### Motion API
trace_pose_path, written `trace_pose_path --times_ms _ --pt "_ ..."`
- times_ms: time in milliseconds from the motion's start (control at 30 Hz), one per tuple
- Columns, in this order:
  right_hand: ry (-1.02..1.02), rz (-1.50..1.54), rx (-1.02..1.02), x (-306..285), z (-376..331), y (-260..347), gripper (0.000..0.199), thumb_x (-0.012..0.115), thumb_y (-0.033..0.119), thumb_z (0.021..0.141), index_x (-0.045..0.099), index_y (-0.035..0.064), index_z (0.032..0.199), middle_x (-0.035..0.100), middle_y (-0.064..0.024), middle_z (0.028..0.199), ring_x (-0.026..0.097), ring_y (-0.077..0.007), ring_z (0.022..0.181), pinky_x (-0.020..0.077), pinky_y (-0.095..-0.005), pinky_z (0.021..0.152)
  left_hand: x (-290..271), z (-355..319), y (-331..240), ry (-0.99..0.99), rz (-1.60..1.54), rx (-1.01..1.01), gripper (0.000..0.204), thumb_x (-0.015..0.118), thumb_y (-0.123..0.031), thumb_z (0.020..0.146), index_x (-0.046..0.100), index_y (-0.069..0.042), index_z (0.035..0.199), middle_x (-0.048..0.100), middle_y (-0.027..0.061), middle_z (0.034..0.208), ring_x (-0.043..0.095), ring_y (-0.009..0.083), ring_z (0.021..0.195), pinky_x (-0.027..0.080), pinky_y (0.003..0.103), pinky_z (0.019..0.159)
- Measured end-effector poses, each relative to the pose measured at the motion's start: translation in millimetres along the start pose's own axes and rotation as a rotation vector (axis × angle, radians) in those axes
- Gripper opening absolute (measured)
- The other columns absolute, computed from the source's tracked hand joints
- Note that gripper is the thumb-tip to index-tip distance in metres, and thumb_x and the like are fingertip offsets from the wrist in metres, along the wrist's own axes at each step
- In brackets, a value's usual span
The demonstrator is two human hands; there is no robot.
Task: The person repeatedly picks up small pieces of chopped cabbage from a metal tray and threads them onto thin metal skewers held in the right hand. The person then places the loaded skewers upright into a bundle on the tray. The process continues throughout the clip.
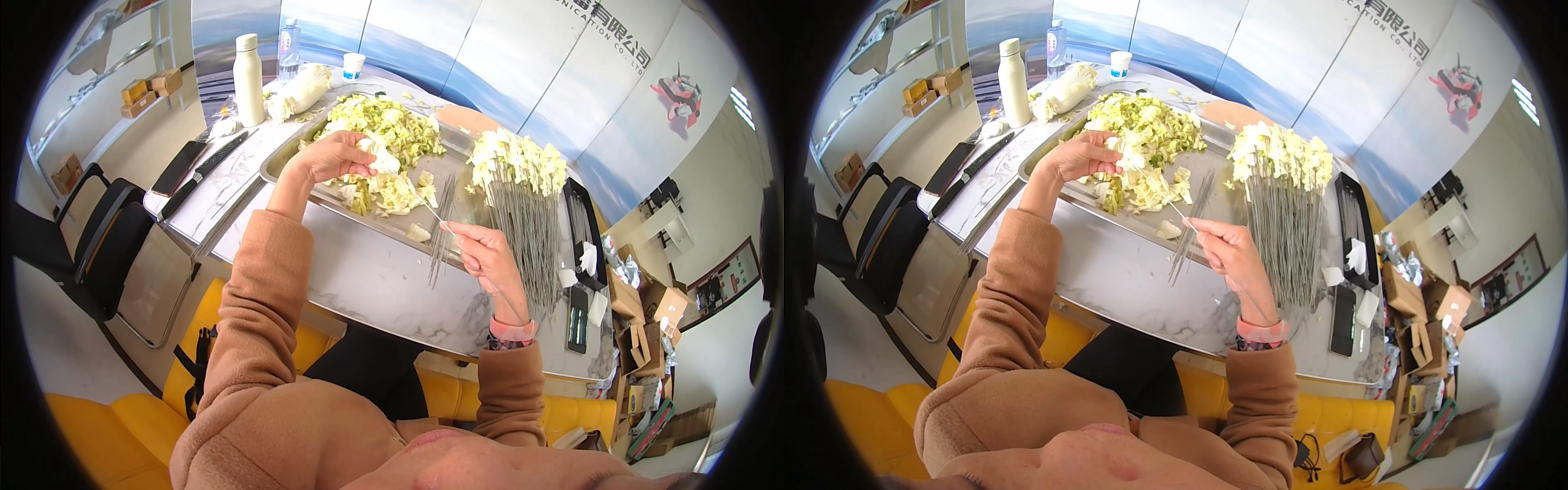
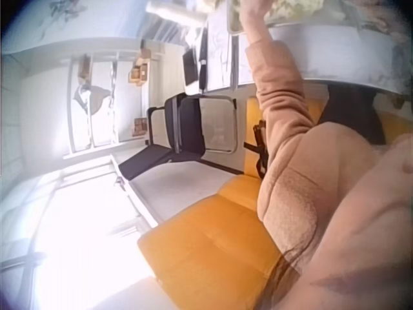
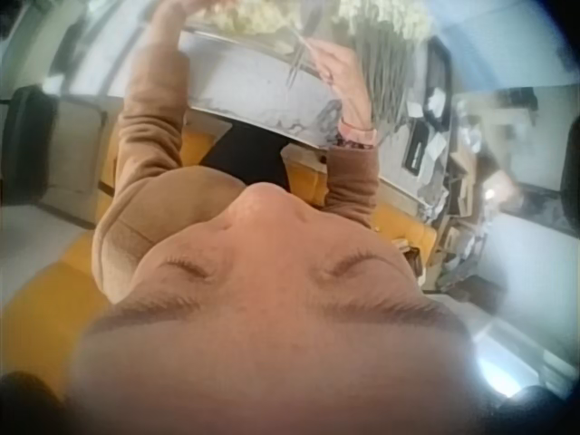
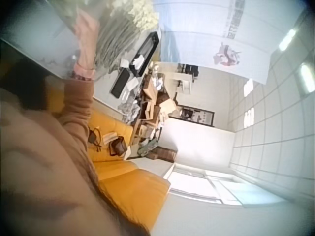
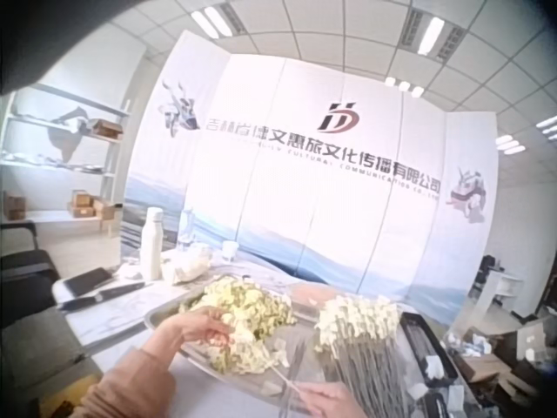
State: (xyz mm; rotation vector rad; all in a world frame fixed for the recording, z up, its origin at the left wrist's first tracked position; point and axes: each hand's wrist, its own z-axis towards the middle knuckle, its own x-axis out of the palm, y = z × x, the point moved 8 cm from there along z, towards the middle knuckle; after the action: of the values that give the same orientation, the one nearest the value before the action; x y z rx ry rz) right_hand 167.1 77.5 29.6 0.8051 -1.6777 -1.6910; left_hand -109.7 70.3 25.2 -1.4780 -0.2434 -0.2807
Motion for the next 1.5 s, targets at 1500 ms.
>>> trace_pose_path --times_ms 1500 --pt "0.005 -0.014 -0.027 -0.8 -2.0 3.7 0.031 0.051 0.003 0.09 0.058 -0.0053 0.119 0.042 0.0073 0.058 0.032 -0.0002 0.048 0.0217 -0.0177 0.04 13.3 -7.7 -9.2 -0.044 -0.055 -0.019 0.029 0.063 0.007 0.08 0.048 0.013 0.105 0.063 0.0153 0.088 0.068 0.029 0.083 0.059 0.027 0.074"
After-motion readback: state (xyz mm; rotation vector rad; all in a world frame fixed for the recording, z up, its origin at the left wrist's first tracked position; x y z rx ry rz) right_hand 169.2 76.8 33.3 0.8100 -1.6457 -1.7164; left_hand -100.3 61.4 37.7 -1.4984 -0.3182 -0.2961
